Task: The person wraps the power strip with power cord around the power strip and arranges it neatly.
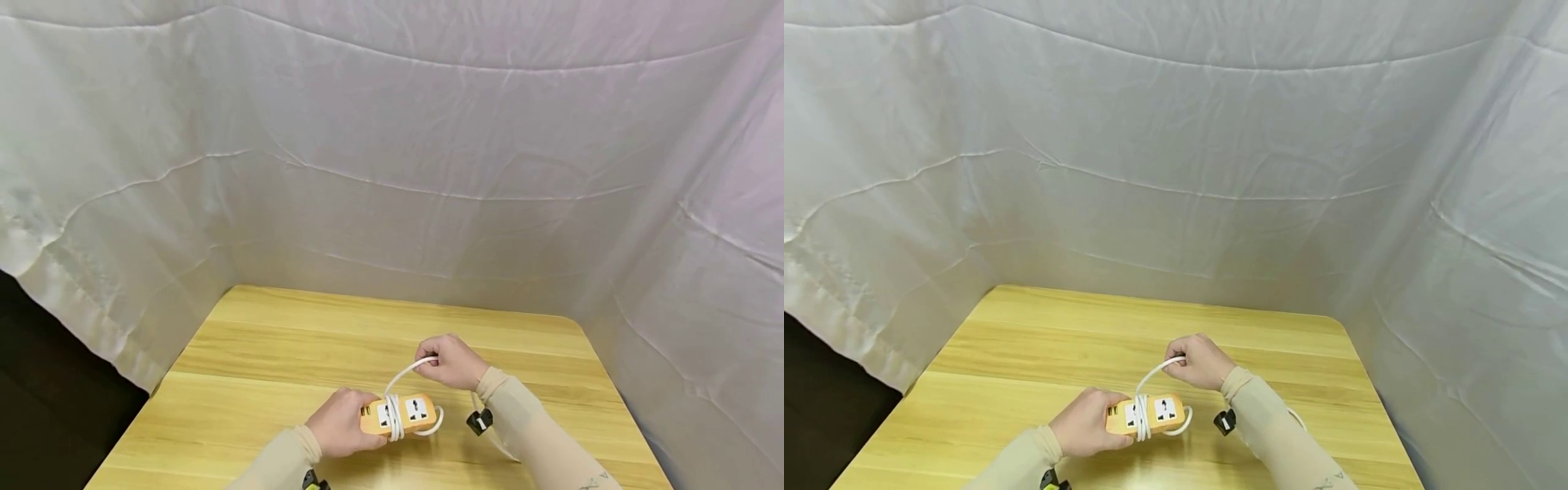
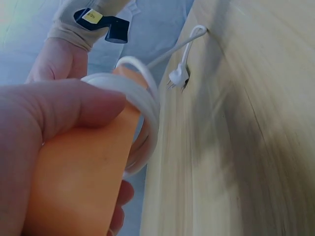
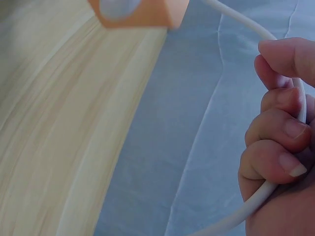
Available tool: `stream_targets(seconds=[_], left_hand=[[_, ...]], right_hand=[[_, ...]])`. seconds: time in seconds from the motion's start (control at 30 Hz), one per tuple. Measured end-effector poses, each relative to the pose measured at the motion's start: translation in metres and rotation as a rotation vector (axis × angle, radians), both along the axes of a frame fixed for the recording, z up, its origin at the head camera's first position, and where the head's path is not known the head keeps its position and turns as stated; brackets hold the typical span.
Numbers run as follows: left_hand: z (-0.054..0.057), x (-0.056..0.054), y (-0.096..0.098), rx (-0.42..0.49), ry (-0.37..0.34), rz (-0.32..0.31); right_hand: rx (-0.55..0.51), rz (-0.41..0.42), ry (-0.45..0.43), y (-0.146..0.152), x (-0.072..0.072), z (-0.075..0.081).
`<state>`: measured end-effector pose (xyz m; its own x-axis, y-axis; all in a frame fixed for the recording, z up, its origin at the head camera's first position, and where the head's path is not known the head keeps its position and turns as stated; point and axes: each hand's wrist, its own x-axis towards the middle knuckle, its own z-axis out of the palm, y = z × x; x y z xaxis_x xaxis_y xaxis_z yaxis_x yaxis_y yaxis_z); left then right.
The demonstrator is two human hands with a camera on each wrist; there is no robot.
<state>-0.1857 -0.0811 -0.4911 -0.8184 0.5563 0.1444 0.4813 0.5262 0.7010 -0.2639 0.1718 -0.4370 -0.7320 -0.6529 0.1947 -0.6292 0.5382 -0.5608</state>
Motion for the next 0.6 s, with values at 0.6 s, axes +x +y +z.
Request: stream_targets(seconds=[0.6], left_hand=[[0.002, -0.014, -0.003, 0.060, 0.082, 0.238]], right_hand=[[-0.059, 0.046, 0.030, -0.013, 0.012, 0.014]])
